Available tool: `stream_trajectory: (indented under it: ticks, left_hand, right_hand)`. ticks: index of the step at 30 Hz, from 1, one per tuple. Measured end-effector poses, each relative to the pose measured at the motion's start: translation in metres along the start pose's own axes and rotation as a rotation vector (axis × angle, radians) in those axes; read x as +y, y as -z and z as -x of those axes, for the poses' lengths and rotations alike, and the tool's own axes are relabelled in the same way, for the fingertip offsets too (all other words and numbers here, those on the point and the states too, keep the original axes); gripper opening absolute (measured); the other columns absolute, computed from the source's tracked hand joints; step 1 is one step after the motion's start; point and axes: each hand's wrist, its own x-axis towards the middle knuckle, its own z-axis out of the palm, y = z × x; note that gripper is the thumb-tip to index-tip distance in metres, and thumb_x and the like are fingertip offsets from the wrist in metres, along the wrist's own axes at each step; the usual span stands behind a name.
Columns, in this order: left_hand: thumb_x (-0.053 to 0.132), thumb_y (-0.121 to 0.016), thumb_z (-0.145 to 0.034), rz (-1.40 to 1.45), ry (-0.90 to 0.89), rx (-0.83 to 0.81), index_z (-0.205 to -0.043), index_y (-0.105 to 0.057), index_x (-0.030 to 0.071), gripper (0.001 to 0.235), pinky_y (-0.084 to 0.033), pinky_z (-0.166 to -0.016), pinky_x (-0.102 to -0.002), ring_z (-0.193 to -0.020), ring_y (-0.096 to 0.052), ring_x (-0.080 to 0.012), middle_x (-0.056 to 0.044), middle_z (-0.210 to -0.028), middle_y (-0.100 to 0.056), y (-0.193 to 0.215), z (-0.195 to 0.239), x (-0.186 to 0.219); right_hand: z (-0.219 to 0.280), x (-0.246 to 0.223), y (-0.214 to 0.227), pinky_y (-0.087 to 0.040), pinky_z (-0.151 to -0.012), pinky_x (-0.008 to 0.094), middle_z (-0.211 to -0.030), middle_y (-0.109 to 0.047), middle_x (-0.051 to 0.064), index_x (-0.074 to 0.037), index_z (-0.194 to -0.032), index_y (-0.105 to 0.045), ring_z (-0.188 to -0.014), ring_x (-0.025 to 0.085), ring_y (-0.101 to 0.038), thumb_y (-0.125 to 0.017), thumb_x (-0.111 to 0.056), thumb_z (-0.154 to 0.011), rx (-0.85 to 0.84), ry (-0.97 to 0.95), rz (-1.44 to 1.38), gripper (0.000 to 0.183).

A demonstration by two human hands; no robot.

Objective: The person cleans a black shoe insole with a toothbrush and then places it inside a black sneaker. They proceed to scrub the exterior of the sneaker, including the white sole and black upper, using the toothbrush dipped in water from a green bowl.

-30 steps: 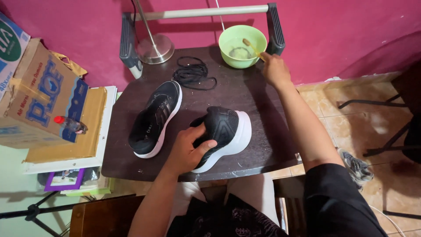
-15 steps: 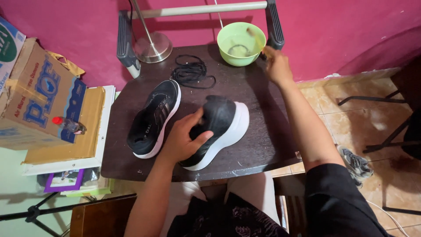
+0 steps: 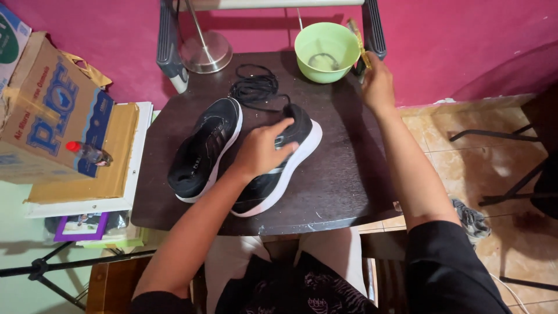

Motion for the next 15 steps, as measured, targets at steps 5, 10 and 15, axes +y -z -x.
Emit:
stream_trajectory:
  ticks: [5,10,15]
  left_hand:
    - [0.052,-0.081,-0.074,-0.245,-0.047,0.066,-0.118,-0.073,0.022,0.053,-0.04,-0.093,-0.05,-0.123,-0.052,-0.029,-0.003,-0.122,-0.062,-0.017,0.011,-0.009]
    - [0.041,-0.071,-0.082,0.142,0.381,-0.21,-0.124,-0.071,0.019,0.047,-0.038,-0.113,-0.044,-0.139,-0.045,-0.0353,-0.016,-0.156,-0.039,-0.012,0.006,0.009]
    - [0.037,-0.071,-0.086,0.451,0.342,-0.308,-0.124,-0.07,0.018,0.043,-0.047,-0.094,-0.025,-0.105,-0.065,-0.009,0.006,-0.115,-0.074,-0.005,0.01,-0.013]
  right_hand:
    - [0.007,-0.01,0.004,-0.045,-0.082,0.061,-0.123,-0.068,0.027,-0.015,-0.142,-0.053,-0.103,0.057,-0.06,-0.039,-0.007,-0.094,-0.229,-0.196,0.026,0.051]
    - [0.022,0.028,0.002,-0.038,-0.052,0.026,-0.087,-0.059,0.007,-0.021,-0.135,-0.047,-0.064,0.012,-0.051,-0.043,-0.006,-0.103,-0.055,-0.357,-0.534,0.035]
    - [0.093,-0.059,0.067,-0.02,-0.045,0.019,-0.065,-0.037,-0.012,-0.031,-0.107,-0.056,-0.052,0.003,-0.034,-0.054,-0.039,-0.1,-0.193,-0.797,-1.208,0.011]
